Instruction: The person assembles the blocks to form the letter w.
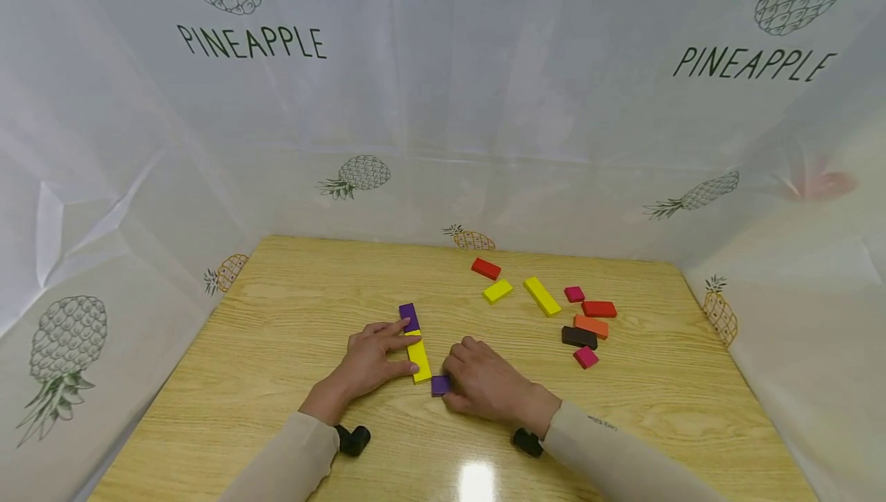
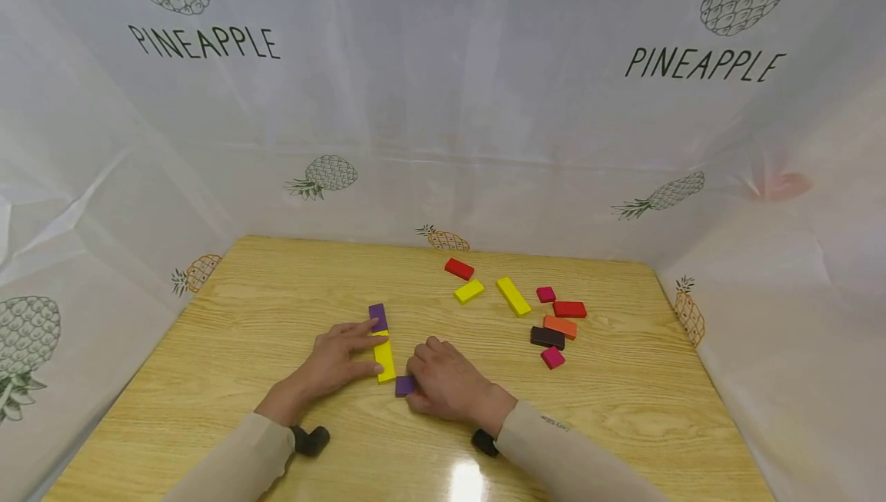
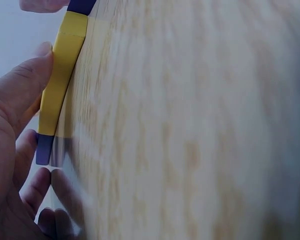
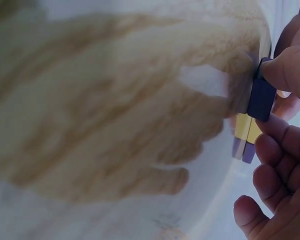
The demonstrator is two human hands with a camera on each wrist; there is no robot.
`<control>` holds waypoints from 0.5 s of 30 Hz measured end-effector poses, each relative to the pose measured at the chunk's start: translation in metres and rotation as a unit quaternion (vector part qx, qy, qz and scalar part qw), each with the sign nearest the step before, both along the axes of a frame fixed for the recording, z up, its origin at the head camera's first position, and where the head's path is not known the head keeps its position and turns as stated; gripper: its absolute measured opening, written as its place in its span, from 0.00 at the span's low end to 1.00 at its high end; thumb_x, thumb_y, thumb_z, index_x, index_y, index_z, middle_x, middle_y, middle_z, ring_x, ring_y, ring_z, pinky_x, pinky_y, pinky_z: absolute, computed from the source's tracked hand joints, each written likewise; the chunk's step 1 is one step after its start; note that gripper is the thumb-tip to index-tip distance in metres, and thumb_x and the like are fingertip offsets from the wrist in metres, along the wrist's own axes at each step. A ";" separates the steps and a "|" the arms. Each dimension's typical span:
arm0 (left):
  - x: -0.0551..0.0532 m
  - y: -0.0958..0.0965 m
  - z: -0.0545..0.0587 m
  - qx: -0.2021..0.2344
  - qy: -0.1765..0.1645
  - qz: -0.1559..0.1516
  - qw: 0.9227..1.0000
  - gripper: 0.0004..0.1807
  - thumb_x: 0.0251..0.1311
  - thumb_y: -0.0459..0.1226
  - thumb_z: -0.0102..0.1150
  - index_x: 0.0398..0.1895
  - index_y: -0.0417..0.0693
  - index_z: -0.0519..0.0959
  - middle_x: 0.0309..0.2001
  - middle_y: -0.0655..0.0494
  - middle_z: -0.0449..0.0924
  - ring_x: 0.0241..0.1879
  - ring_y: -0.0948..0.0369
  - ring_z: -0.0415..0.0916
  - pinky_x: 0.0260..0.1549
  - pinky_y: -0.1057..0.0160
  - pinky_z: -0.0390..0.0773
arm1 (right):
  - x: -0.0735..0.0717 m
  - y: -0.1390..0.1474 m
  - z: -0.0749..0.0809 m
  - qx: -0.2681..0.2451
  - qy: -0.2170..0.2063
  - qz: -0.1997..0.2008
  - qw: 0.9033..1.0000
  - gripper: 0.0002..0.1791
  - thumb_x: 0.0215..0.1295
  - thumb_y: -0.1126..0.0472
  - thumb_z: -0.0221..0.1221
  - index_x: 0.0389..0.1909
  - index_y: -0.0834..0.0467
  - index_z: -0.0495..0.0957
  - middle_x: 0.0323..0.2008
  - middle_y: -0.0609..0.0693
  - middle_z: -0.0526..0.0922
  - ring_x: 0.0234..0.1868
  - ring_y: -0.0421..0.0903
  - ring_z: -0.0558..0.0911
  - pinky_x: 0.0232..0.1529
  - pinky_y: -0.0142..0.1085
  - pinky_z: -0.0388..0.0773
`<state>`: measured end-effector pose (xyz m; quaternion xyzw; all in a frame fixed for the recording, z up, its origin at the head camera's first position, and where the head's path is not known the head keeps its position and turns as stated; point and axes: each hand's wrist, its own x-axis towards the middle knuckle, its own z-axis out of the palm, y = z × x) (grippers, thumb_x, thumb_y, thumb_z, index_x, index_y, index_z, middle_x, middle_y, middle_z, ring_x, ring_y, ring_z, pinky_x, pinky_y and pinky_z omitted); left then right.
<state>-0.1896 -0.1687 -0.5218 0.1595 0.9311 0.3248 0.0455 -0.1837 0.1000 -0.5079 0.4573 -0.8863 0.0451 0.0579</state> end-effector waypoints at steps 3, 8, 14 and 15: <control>0.000 0.000 0.000 0.001 0.000 0.000 1.000 0.29 0.63 0.55 0.73 0.66 0.62 0.84 0.79 0.57 0.67 0.77 0.44 0.60 0.67 0.34 0.55 | 0.000 0.000 0.000 0.003 -0.005 -0.001 1.000 0.17 0.71 0.43 0.63 0.47 0.51 0.83 0.42 0.42 0.79 0.43 0.41 0.70 0.45 0.34 0.73; 0.000 -0.001 0.001 0.004 -0.002 -0.002 1.000 0.29 0.63 0.54 0.72 0.67 0.62 0.84 0.80 0.57 0.67 0.78 0.44 0.60 0.68 0.33 0.55 | 0.000 0.000 0.001 0.005 -0.010 0.000 1.000 0.17 0.71 0.42 0.63 0.47 0.51 0.83 0.42 0.41 0.79 0.43 0.40 0.70 0.46 0.34 0.72; 0.001 -0.001 0.001 0.006 0.000 0.001 1.000 0.29 0.62 0.54 0.73 0.67 0.61 0.84 0.79 0.56 0.67 0.77 0.43 0.60 0.68 0.32 0.55 | 0.000 -0.001 0.000 0.002 -0.005 0.003 1.000 0.16 0.71 0.42 0.63 0.46 0.50 0.83 0.41 0.41 0.78 0.43 0.40 0.70 0.46 0.34 0.72; 0.001 -0.001 0.001 0.006 0.000 0.002 1.000 0.29 0.62 0.54 0.73 0.66 0.61 0.84 0.79 0.56 0.67 0.77 0.43 0.60 0.67 0.32 0.55 | -0.001 -0.001 0.000 0.001 -0.004 0.003 1.000 0.16 0.71 0.42 0.63 0.46 0.50 0.83 0.41 0.41 0.78 0.43 0.40 0.70 0.46 0.34 0.72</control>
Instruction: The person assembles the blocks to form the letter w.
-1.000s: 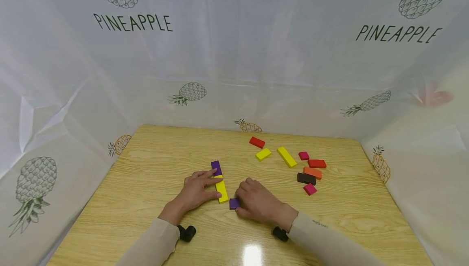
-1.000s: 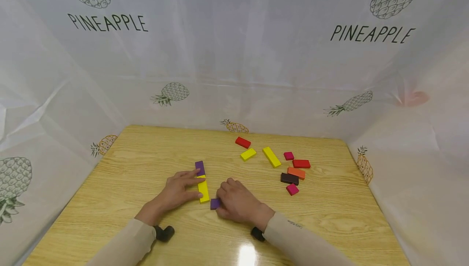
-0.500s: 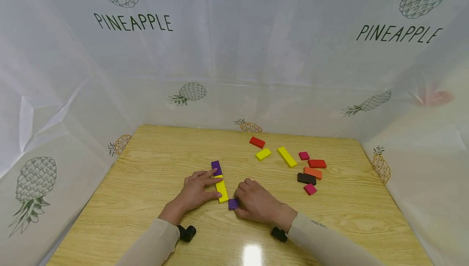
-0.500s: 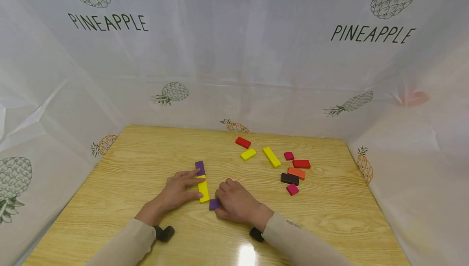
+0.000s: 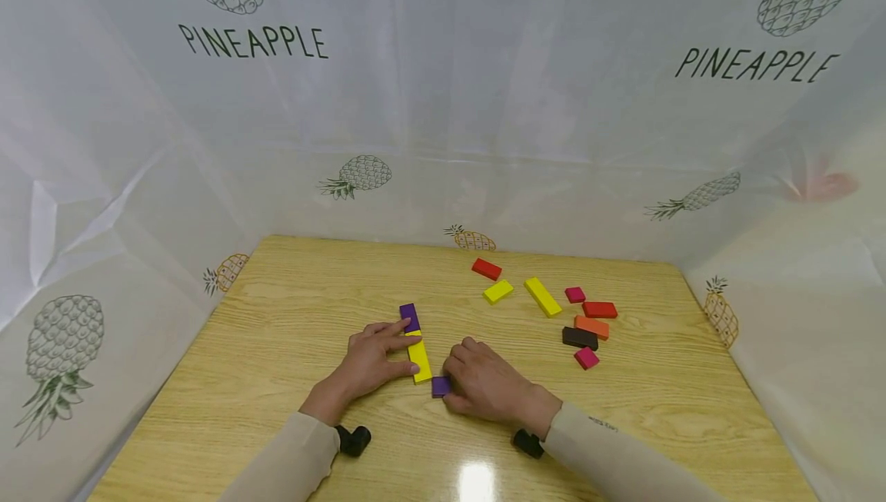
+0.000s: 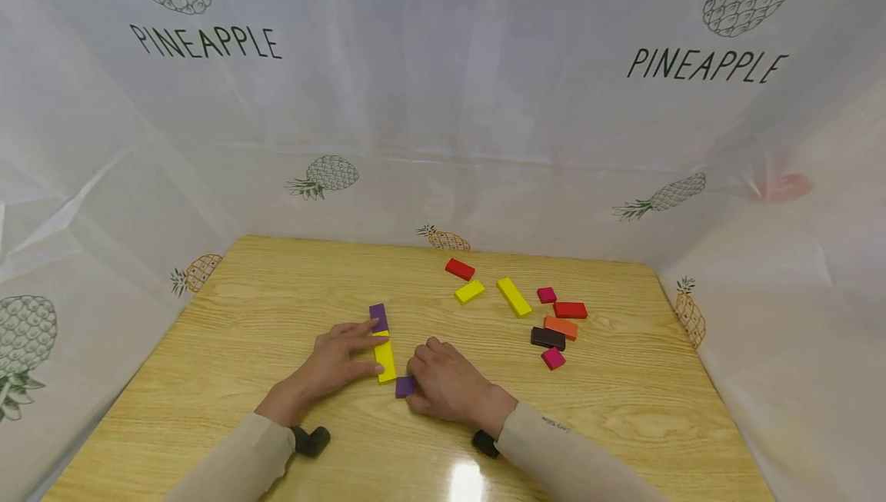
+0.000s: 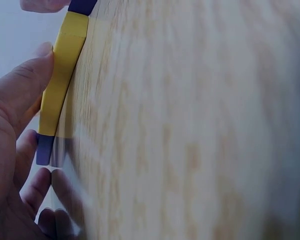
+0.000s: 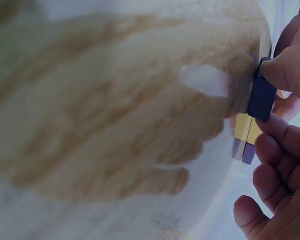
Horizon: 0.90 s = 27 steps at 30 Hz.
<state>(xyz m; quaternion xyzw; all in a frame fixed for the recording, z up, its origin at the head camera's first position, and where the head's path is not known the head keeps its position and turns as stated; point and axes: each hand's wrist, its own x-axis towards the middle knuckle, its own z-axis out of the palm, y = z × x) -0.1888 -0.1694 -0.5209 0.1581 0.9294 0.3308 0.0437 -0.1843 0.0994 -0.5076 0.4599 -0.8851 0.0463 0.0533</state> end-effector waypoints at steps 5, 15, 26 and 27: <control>0.000 0.001 0.001 0.001 -0.001 0.000 1.000 0.29 0.63 0.54 0.73 0.66 0.61 0.84 0.79 0.57 0.67 0.78 0.43 0.59 0.68 0.33 0.54 | 0.000 0.000 0.000 -0.001 0.000 -0.001 1.000 0.16 0.70 0.43 0.64 0.46 0.50 0.83 0.41 0.41 0.79 0.42 0.40 0.70 0.46 0.34 0.72; 0.000 0.001 -0.001 0.001 -0.002 0.002 1.000 0.29 0.62 0.54 0.73 0.66 0.61 0.84 0.79 0.57 0.67 0.78 0.43 0.59 0.67 0.33 0.54 | 0.001 0.000 0.000 -0.001 -0.003 -0.003 1.000 0.16 0.70 0.43 0.64 0.46 0.51 0.83 0.42 0.42 0.80 0.43 0.41 0.71 0.46 0.34 0.73; -0.001 0.001 -0.002 -0.001 0.000 0.000 1.000 0.29 0.63 0.54 0.73 0.66 0.61 0.84 0.79 0.56 0.67 0.78 0.44 0.59 0.67 0.33 0.54 | 0.000 0.000 0.000 -0.002 0.000 0.000 1.000 0.16 0.70 0.43 0.64 0.46 0.51 0.83 0.42 0.42 0.79 0.43 0.40 0.70 0.46 0.34 0.73; -0.001 0.001 -0.002 0.000 0.000 0.000 1.000 0.29 0.63 0.53 0.73 0.66 0.61 0.84 0.79 0.56 0.67 0.78 0.44 0.59 0.67 0.33 0.54 | 0.000 0.000 0.000 -0.003 -0.001 0.000 1.000 0.16 0.70 0.43 0.64 0.46 0.51 0.83 0.42 0.42 0.80 0.43 0.40 0.70 0.46 0.34 0.73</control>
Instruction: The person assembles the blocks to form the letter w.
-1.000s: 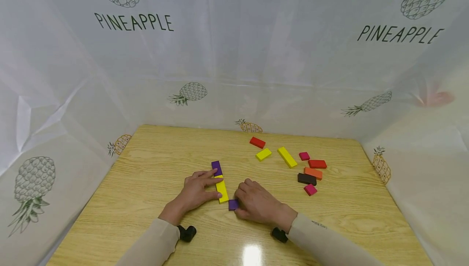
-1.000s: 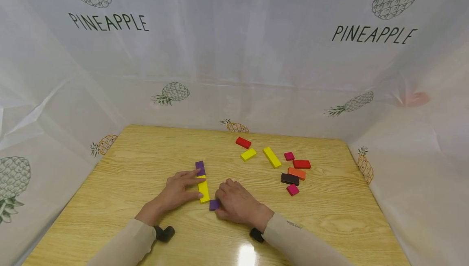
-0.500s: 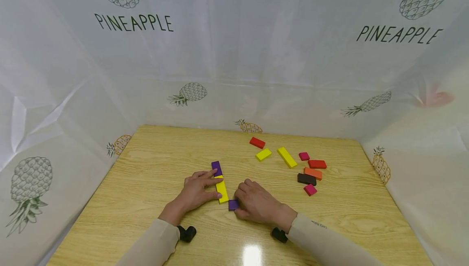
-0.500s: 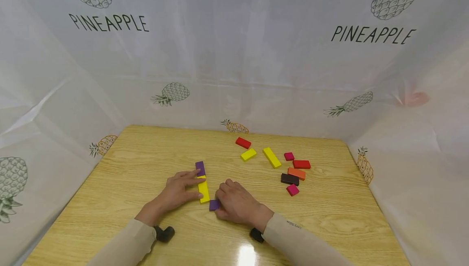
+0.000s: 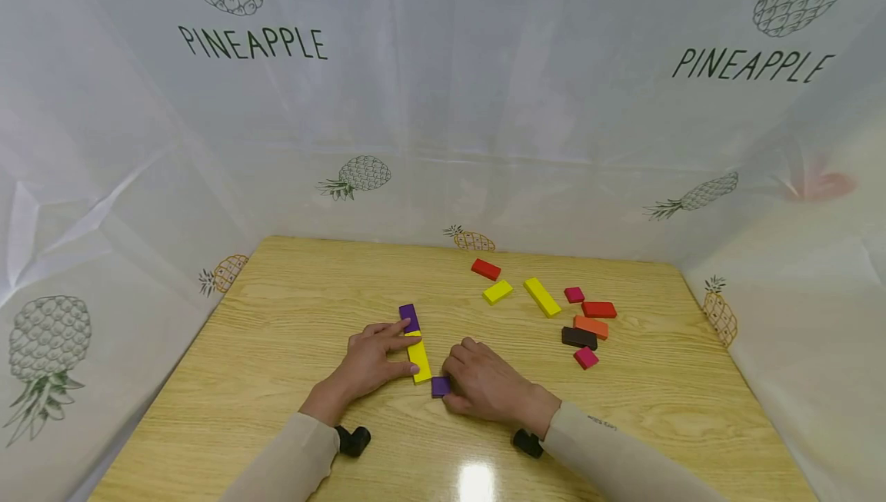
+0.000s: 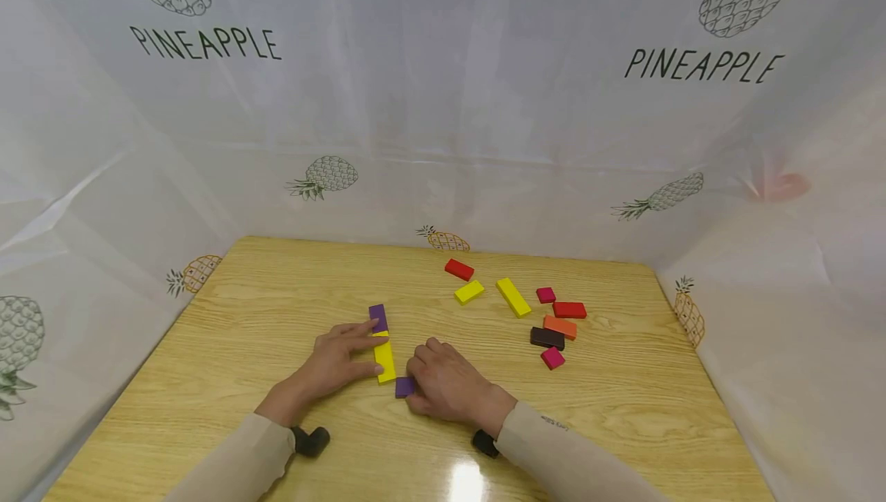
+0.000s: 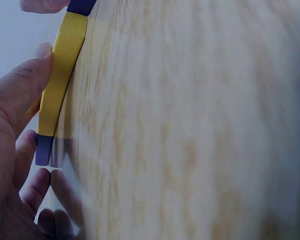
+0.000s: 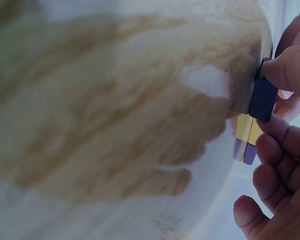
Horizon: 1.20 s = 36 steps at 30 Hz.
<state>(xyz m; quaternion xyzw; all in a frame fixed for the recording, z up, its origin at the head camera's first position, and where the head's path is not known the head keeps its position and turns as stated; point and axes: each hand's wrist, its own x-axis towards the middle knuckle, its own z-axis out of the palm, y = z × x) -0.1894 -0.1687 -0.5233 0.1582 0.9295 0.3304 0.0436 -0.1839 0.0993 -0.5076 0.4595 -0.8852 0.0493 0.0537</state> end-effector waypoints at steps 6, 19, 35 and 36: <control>-0.001 0.000 -0.002 0.001 0.002 -0.001 1.000 0.29 0.63 0.54 0.73 0.67 0.61 0.84 0.79 0.56 0.67 0.78 0.44 0.59 0.68 0.33 0.54 | -0.001 0.000 -0.001 -0.001 0.004 0.001 1.000 0.16 0.70 0.43 0.64 0.46 0.51 0.83 0.42 0.41 0.79 0.42 0.40 0.70 0.45 0.33 0.72; 0.000 -0.001 0.001 0.008 -0.008 -0.001 1.000 0.28 0.63 0.52 0.73 0.67 0.61 0.84 0.80 0.58 0.66 0.78 0.44 0.59 0.68 0.35 0.53 | -0.002 0.002 0.002 -0.006 -0.025 -0.005 1.000 0.21 0.70 0.40 0.62 0.51 0.51 0.83 0.45 0.42 0.80 0.47 0.41 0.73 0.52 0.36 0.75; 0.000 0.000 0.001 0.005 -0.008 0.000 1.000 0.29 0.63 0.53 0.73 0.67 0.63 0.83 0.80 0.58 0.66 0.78 0.44 0.59 0.69 0.35 0.52 | -0.016 0.027 0.008 -0.027 -0.030 -0.068 0.997 0.25 0.71 0.38 0.63 0.53 0.54 0.83 0.49 0.46 0.81 0.50 0.44 0.73 0.58 0.41 0.76; 0.000 0.000 0.001 0.006 -0.007 -0.001 1.000 0.29 0.62 0.53 0.73 0.67 0.62 0.83 0.80 0.58 0.66 0.78 0.43 0.59 0.68 0.35 0.53 | -0.017 0.030 0.008 -0.032 -0.028 -0.073 0.996 0.25 0.70 0.38 0.64 0.53 0.54 0.83 0.49 0.46 0.82 0.49 0.44 0.73 0.57 0.41 0.76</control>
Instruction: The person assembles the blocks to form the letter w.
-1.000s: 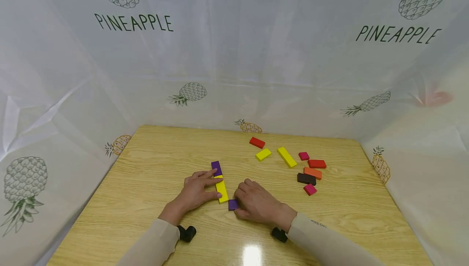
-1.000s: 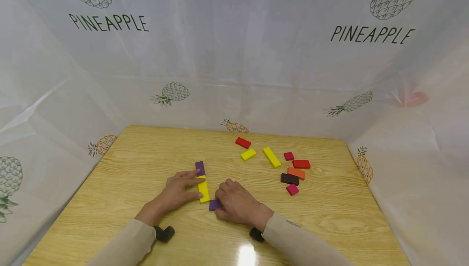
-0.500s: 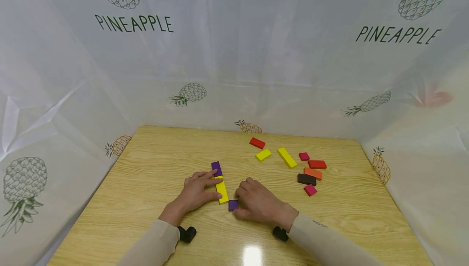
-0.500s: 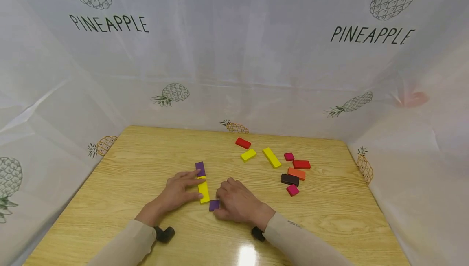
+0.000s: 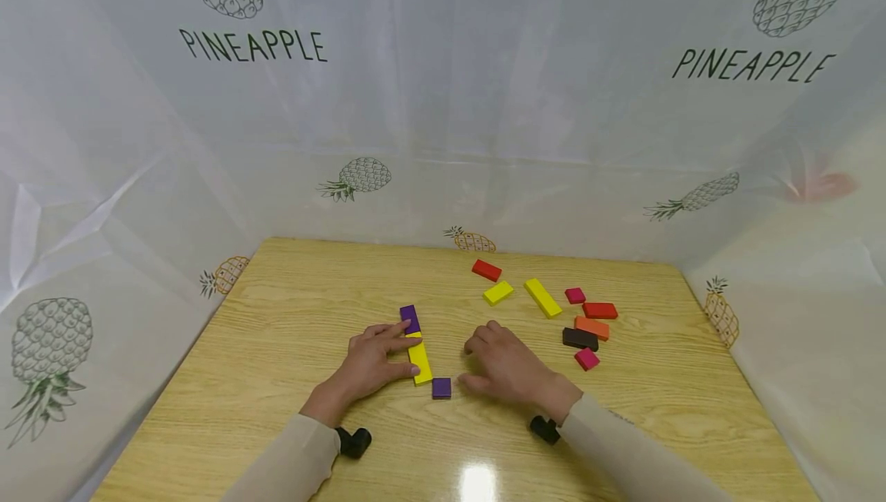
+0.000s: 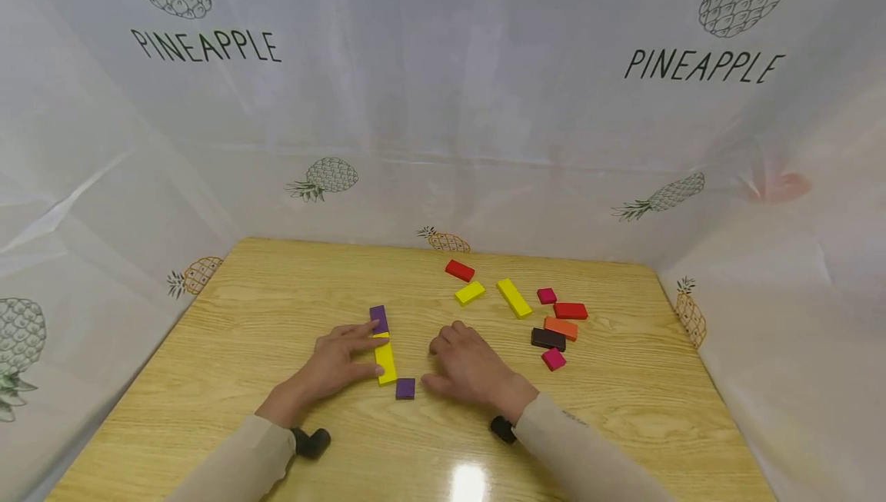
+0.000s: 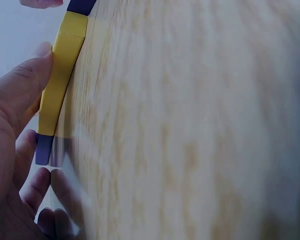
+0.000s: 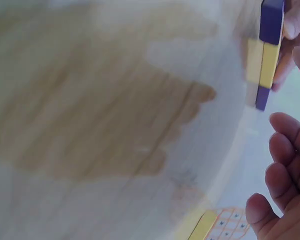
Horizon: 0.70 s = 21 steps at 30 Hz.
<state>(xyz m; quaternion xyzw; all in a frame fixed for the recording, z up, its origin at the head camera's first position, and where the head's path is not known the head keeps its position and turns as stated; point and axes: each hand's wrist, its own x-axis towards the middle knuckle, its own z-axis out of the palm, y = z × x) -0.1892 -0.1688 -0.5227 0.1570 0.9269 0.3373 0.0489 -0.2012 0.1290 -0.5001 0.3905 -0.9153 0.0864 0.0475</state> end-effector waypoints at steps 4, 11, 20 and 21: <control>0.001 -0.001 0.000 0.001 0.008 -0.002 1.000 0.29 0.62 0.53 0.73 0.67 0.62 0.83 0.79 0.57 0.67 0.77 0.43 0.60 0.67 0.34 0.54 | -0.008 0.010 -0.001 -0.010 0.018 -0.030 0.999 0.24 0.70 0.39 0.65 0.52 0.55 0.83 0.48 0.46 0.82 0.48 0.44 0.73 0.55 0.42 0.76; 0.002 -0.002 0.001 0.002 0.009 -0.005 1.000 0.29 0.62 0.53 0.73 0.67 0.62 0.83 0.80 0.56 0.66 0.77 0.42 0.60 0.66 0.34 0.54 | -0.031 0.026 -0.002 -0.034 0.074 -0.101 0.992 0.25 0.68 0.42 0.68 0.49 0.60 0.83 0.45 0.53 0.82 0.45 0.52 0.75 0.51 0.47 0.77; 0.001 -0.001 0.002 0.007 0.003 -0.002 1.000 0.29 0.63 0.53 0.73 0.67 0.60 0.83 0.79 0.56 0.67 0.78 0.43 0.59 0.67 0.33 0.53 | -0.065 0.035 0.003 -0.038 0.092 -0.195 0.976 0.28 0.68 0.43 0.68 0.49 0.66 0.81 0.44 0.61 0.81 0.44 0.59 0.75 0.44 0.52 0.75; 0.001 -0.001 0.002 0.007 0.002 -0.002 1.000 0.29 0.63 0.53 0.73 0.67 0.60 0.83 0.79 0.56 0.67 0.78 0.43 0.59 0.67 0.34 0.53 | -0.068 0.035 0.003 -0.033 0.084 -0.205 0.975 0.29 0.68 0.42 0.67 0.50 0.66 0.81 0.44 0.61 0.81 0.45 0.60 0.75 0.45 0.52 0.74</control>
